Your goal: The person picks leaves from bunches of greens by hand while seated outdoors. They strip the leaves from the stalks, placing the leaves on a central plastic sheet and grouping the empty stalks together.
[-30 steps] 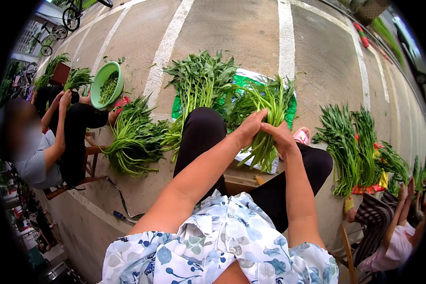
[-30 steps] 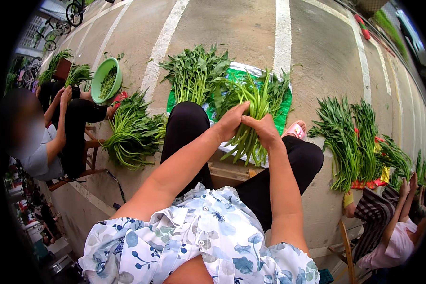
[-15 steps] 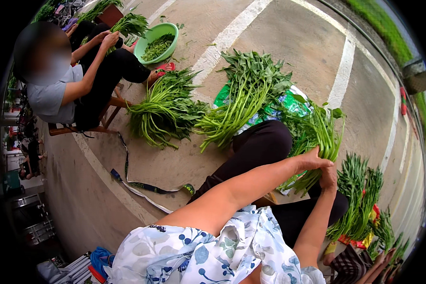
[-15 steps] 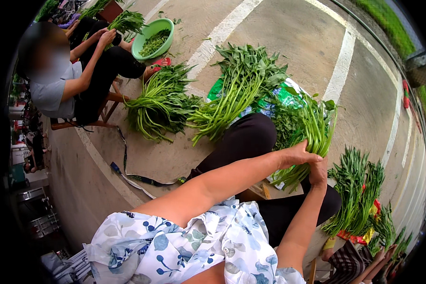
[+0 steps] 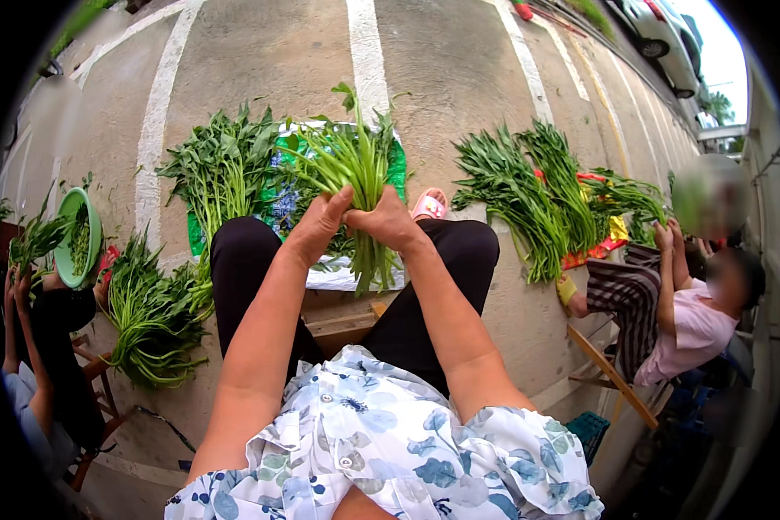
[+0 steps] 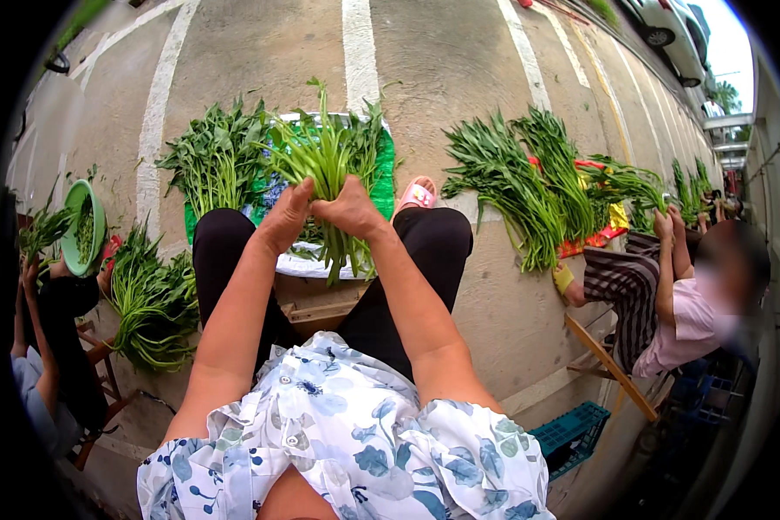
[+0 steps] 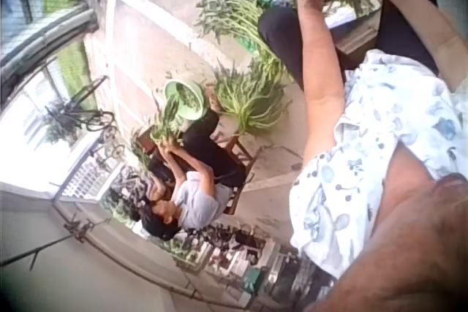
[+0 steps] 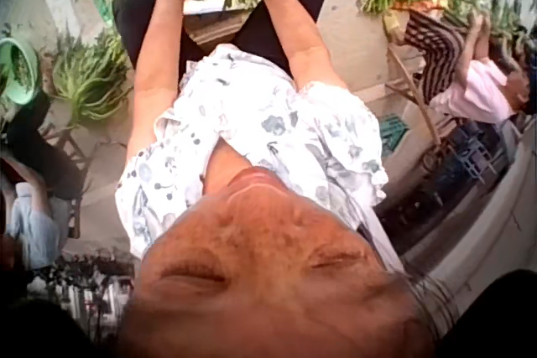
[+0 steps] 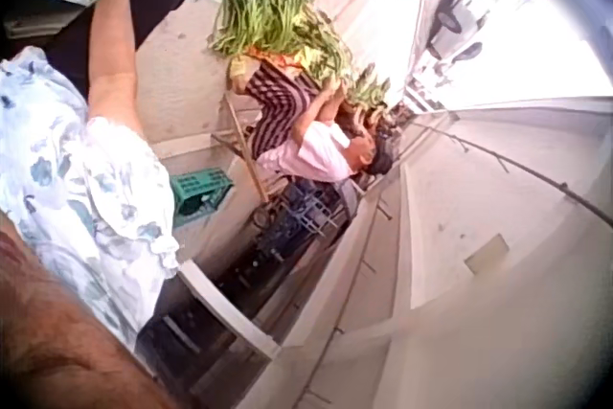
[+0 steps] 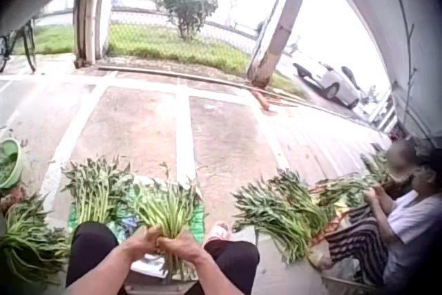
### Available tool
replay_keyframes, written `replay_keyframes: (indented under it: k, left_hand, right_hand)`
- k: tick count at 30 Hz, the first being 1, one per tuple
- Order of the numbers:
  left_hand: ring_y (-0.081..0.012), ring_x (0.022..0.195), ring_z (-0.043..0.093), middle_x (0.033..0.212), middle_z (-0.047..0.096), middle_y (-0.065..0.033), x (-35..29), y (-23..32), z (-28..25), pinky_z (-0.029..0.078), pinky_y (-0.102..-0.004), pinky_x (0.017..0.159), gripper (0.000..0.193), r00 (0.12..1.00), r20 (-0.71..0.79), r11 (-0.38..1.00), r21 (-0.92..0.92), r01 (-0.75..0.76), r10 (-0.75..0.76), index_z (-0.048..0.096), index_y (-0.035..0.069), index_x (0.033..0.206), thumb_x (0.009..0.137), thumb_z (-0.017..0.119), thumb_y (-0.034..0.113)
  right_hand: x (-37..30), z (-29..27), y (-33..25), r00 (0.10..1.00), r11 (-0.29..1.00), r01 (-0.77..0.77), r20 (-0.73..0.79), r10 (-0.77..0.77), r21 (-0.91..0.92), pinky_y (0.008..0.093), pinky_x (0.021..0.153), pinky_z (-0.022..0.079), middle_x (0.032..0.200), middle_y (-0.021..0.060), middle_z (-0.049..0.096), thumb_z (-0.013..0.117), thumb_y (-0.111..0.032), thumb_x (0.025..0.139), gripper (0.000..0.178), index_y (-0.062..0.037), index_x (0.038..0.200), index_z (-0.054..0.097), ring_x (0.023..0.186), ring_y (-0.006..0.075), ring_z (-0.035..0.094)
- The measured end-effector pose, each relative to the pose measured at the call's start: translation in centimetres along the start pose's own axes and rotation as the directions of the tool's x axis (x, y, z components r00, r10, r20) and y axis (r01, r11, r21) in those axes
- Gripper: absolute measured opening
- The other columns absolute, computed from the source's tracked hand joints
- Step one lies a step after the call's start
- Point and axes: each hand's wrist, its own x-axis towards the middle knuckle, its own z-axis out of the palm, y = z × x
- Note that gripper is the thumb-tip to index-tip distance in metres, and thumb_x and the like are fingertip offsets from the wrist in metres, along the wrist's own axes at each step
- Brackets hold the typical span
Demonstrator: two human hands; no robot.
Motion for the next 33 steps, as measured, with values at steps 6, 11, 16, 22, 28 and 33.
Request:
replay_keyframes:
  k: [6,11,16,22,28,33]
  left_hand:
    - [-0.0314,0.111,0.049,0.127,0.045,-0.0165,0.5,1.9,2.8,0.041,-0.0434,0.094,0.093,0.946,0.243,0.756,-0.654,-0.003,0.214,0.037,0.003,0.129,0.070,0.046,0.074]
    - [-0.0300,0.108,0.051,0.120,0.049,-0.0202,1.2,1.9,1.5,0.043,-0.0393,0.094,0.083,0.981,0.029,0.548,-0.833,-0.082,0.190,0.038,-0.008,0.123,0.076,0.056,0.058]
    - [-0.0256,0.090,0.058,0.100,0.059,-0.0170,1.6,1.5,-1.8,0.047,-0.0351,0.087,0.061,0.982,-0.133,0.564,-0.804,-0.186,0.135,0.047,-0.007,0.116,0.081,0.060,0.042]
    - [-0.0205,0.082,0.060,0.089,0.063,-0.0087,0.9,2.7,-5.6,0.050,-0.0351,0.078,0.021,0.950,-0.304,0.536,-0.791,-0.297,0.077,0.059,0.006,0.096,0.080,0.064,0.021]
    - [-0.0242,0.076,0.060,0.084,0.062,-0.0120,-0.4,2.7,-10.2,0.051,-0.0367,0.074,0.020,0.895,-0.446,0.599,-0.713,-0.364,0.014,0.058,0.002,0.088,0.082,0.059,0.020]
    - [-0.0229,0.079,0.060,0.090,0.063,-0.0052,-0.2,2.0,-13.4,0.049,-0.0393,0.078,0.020,0.711,-0.678,0.670,-0.617,-0.413,-0.186,0.061,0.007,0.092,0.081,0.058,0.022]
  right_hand:
    - [-2.5,-1.3,0.0,0.974,0.949,-0.068,0.226,-0.004,0.309,0.0271,0.053,0.047,0.072,0.0069,0.058,0.064,0.000,0.063,0.028,0.0019,0.090,0.054,0.057,0.0149,0.057]
    - [-3.0,-1.9,1.1,0.932,0.976,-0.168,0.346,0.111,0.140,0.0267,0.052,0.046,0.066,0.0077,0.059,0.063,-0.003,0.062,0.023,0.0026,0.084,0.056,0.055,0.0142,0.057]
    - [-3.1,-1.8,1.3,0.915,0.985,-0.131,0.368,0.165,-0.116,0.0267,0.051,0.047,0.067,0.0084,0.061,0.062,-0.005,0.063,0.023,0.0031,0.084,0.057,0.055,0.0130,0.058]
    - [-3.1,-2.6,2.2,0.935,0.904,0.126,0.354,0.029,-0.409,0.0333,0.064,0.048,0.073,0.0151,0.061,0.061,-0.007,0.060,0.031,0.0024,0.090,0.058,0.066,0.0225,0.060]
    - [-1.9,-1.9,0.4,0.938,0.646,0.264,0.347,0.001,-0.716,0.0423,0.070,0.046,0.079,0.0198,0.061,0.060,-0.006,0.063,0.026,-0.0004,0.088,0.055,0.081,0.0363,0.059]
    - [-0.5,-2.7,-1.1,0.913,0.396,0.383,0.408,-0.022,-0.835,0.0438,0.063,0.047,0.073,0.0171,0.061,0.058,-0.005,0.066,0.016,-0.0022,0.082,0.056,0.074,0.0349,0.061]
